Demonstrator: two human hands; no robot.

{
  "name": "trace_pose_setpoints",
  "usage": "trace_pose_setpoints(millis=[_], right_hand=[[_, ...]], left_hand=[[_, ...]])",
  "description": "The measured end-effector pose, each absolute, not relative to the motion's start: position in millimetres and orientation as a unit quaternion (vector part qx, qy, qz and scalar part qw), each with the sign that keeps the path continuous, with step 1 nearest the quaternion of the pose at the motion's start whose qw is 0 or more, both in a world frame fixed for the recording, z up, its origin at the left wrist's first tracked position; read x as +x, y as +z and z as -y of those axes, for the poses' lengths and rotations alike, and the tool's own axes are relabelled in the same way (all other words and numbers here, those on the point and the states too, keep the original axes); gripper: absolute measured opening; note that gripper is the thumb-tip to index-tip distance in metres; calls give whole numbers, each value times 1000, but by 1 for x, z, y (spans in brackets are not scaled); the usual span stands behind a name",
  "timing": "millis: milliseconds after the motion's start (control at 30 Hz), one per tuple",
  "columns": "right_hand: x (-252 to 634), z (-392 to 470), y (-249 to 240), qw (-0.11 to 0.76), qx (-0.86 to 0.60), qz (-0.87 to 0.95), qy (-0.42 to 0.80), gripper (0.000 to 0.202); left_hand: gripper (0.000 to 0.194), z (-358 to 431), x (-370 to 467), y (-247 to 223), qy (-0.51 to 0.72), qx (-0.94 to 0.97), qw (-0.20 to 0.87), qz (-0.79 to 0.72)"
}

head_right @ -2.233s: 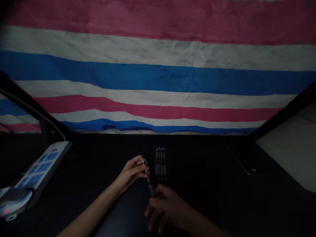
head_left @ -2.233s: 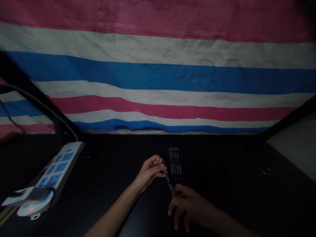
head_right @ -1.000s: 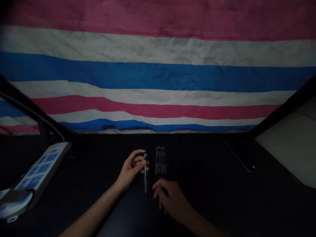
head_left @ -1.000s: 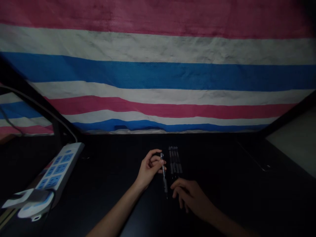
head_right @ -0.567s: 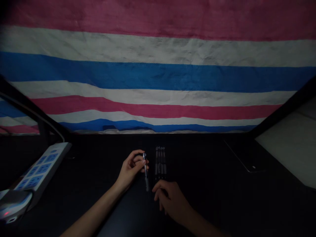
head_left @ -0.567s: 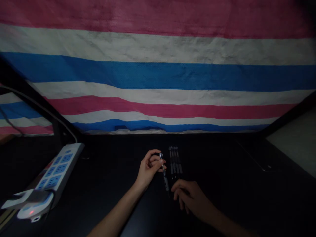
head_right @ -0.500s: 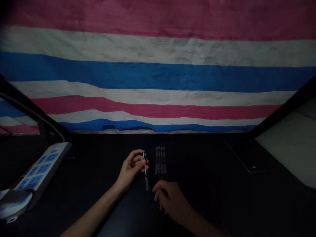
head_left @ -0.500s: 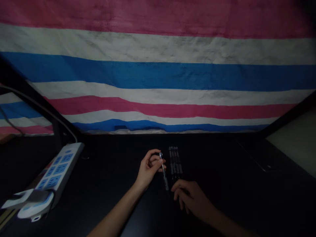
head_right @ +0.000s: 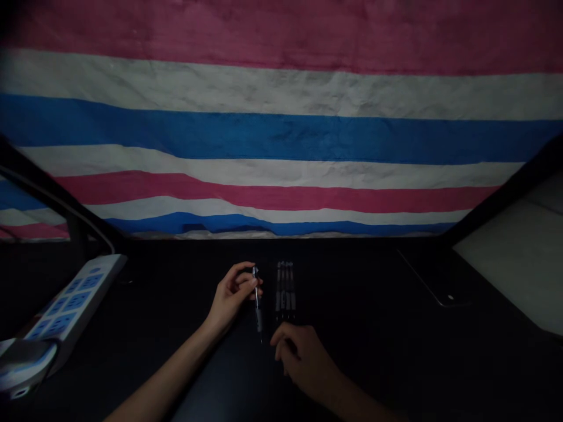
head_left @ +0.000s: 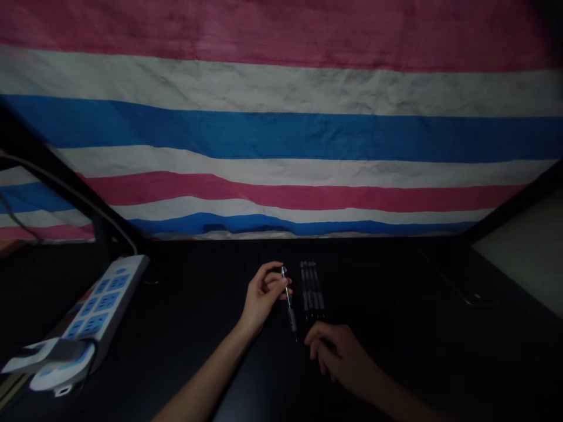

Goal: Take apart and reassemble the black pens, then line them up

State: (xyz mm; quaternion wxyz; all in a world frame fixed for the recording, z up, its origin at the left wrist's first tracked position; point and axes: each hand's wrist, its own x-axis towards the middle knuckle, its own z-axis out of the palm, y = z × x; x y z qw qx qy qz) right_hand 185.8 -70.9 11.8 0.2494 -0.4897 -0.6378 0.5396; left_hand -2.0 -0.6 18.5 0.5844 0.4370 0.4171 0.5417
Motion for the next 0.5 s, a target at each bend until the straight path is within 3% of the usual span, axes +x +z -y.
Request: trace_pose_setpoints(millis=[333,500], right_hand=[[185,72,19,239,-491,668,505,21],[184,71,21,239,-477,693,485,23]], left_hand=[[44,-9,-3,14,543,452,548,-448],[45,-10,-2,8,534,528,451,-484]])
